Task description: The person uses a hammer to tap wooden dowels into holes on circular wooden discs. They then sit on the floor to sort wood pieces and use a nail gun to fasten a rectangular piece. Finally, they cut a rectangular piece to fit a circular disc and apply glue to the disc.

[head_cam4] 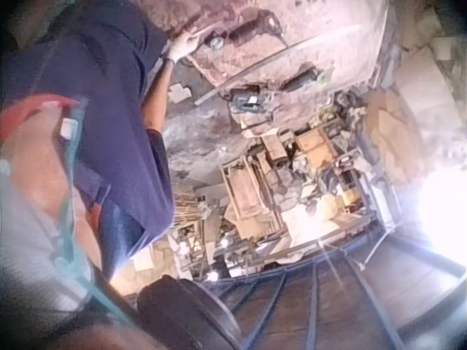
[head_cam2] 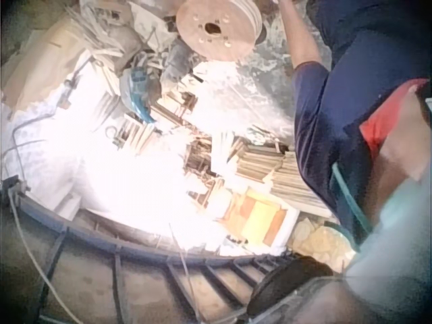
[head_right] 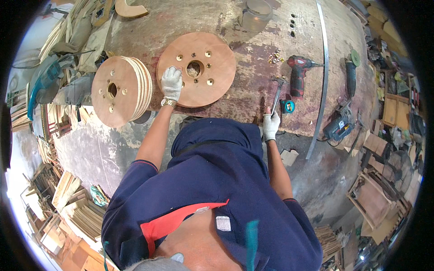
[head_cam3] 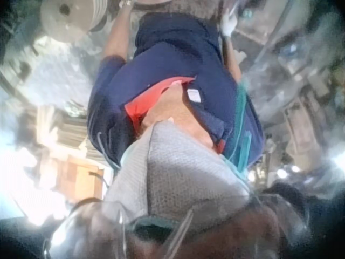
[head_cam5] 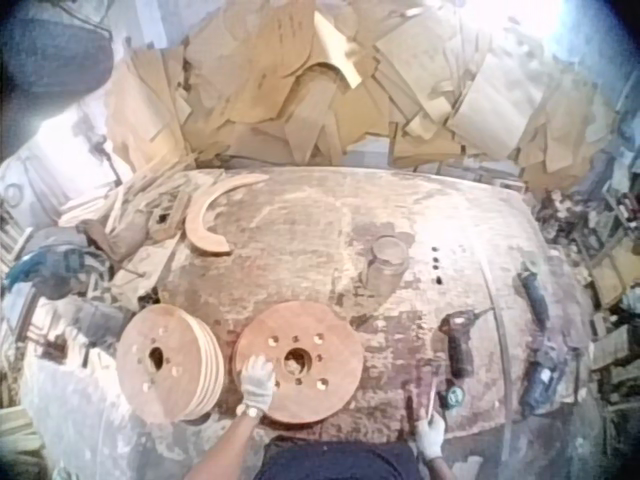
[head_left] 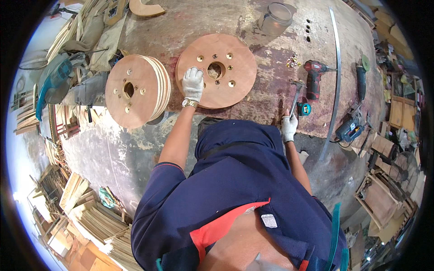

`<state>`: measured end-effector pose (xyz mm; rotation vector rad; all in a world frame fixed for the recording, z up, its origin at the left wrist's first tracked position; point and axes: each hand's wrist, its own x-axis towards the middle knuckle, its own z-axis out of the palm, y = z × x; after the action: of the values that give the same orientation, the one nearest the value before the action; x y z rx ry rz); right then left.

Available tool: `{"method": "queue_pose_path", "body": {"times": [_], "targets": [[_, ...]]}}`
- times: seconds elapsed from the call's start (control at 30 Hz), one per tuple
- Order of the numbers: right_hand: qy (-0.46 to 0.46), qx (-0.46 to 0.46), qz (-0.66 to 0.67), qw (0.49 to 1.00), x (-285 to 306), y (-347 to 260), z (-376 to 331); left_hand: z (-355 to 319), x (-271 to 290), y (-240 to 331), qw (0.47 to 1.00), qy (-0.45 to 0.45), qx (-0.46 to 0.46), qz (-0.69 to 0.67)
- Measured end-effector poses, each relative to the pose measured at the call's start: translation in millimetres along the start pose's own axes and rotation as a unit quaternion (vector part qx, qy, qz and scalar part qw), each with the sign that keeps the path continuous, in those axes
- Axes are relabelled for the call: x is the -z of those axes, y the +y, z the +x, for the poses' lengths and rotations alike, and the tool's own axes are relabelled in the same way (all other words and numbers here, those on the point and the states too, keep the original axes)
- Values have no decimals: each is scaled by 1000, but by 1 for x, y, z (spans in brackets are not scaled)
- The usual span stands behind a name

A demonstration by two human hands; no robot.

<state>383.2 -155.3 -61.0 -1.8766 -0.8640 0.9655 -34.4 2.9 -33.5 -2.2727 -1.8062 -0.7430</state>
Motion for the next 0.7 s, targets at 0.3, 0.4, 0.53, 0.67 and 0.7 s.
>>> {"method": "queue_pose_path", "body": {"times": [0.3,0.4,0.53,0.67,0.7], "targets": [[2,8,-29,1000,1,-3,-1,-12,18,38,993,-73,14,95],[-5,43,-129,991,-4,-14,-6,-18,19,39,997,-54,53,16],[-62,92,-249,962,-30,-94,-7,-23,27,16,977,-16,211,16],[-82,102,-322,938,-63,-123,-5,-33,20,-11,953,-69,292,26],[-91,84,-329,936,-66,-126,-4,-36,18,-15,955,-90,281,20]]}}
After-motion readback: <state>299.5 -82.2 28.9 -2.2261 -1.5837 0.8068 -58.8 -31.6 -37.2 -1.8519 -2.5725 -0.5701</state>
